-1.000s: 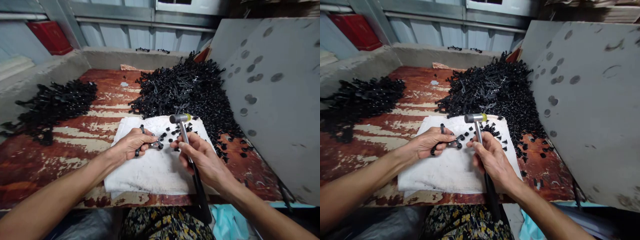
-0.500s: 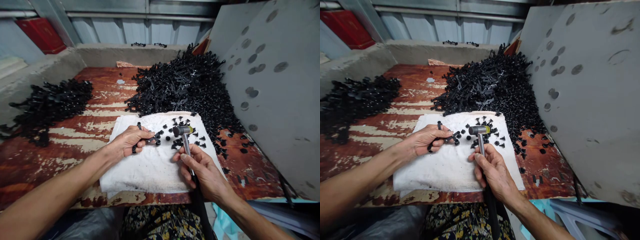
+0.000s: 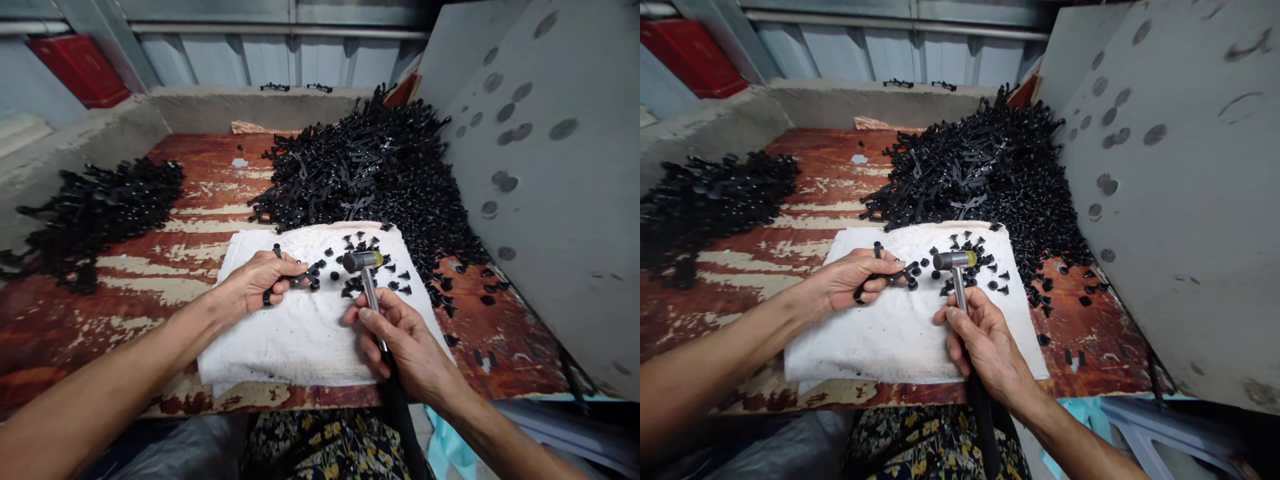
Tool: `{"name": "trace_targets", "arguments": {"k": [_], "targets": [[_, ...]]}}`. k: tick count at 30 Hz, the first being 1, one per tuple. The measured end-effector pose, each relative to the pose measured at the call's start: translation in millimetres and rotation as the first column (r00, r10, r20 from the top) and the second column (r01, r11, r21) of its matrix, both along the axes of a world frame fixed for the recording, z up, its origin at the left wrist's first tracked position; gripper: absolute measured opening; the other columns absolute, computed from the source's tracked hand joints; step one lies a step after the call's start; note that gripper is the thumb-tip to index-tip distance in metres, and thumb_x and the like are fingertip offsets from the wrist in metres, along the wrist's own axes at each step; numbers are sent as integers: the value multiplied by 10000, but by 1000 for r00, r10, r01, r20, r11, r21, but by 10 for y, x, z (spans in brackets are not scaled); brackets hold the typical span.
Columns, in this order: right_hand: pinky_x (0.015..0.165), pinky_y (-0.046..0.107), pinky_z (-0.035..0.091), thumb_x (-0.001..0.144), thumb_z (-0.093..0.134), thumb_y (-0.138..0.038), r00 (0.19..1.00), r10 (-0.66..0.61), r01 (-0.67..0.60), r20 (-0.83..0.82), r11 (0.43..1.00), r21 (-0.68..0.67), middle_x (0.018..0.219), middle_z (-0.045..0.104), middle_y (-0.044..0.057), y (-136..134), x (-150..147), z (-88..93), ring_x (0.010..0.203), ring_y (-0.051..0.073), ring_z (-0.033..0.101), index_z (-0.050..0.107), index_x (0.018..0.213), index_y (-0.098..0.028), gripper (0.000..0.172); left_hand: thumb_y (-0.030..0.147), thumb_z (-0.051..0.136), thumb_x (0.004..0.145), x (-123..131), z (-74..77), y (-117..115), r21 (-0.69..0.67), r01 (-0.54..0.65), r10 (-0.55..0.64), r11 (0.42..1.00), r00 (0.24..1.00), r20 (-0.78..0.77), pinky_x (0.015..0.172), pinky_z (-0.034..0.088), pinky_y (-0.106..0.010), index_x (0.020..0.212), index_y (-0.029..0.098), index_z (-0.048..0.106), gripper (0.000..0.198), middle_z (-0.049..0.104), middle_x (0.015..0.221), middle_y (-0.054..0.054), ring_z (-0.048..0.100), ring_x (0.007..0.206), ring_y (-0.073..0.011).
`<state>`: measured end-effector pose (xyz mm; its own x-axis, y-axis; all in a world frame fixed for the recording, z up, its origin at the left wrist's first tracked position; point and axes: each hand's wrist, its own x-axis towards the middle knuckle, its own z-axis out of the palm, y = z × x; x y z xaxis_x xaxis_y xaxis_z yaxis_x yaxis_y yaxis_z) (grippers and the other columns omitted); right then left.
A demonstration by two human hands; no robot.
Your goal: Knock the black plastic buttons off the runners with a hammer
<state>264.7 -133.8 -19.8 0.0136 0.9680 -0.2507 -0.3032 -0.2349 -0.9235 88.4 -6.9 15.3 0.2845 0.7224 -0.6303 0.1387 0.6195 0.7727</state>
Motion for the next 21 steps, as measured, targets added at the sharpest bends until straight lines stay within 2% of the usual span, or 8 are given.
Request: {"name": "trace_targets", "arguments": {"k": [21], "targets": [[294,136,291,821,673,-370,1000,15,-15,-7,1000,-4,784,659,-17,6,12,12,367,22,393,528,895,-206,231,47,659,778,-14,-9,8,-16,-1,1,1000,1000,2,258,206,-91,627,147,504,238,672,551,-75,312,257,3]]}}
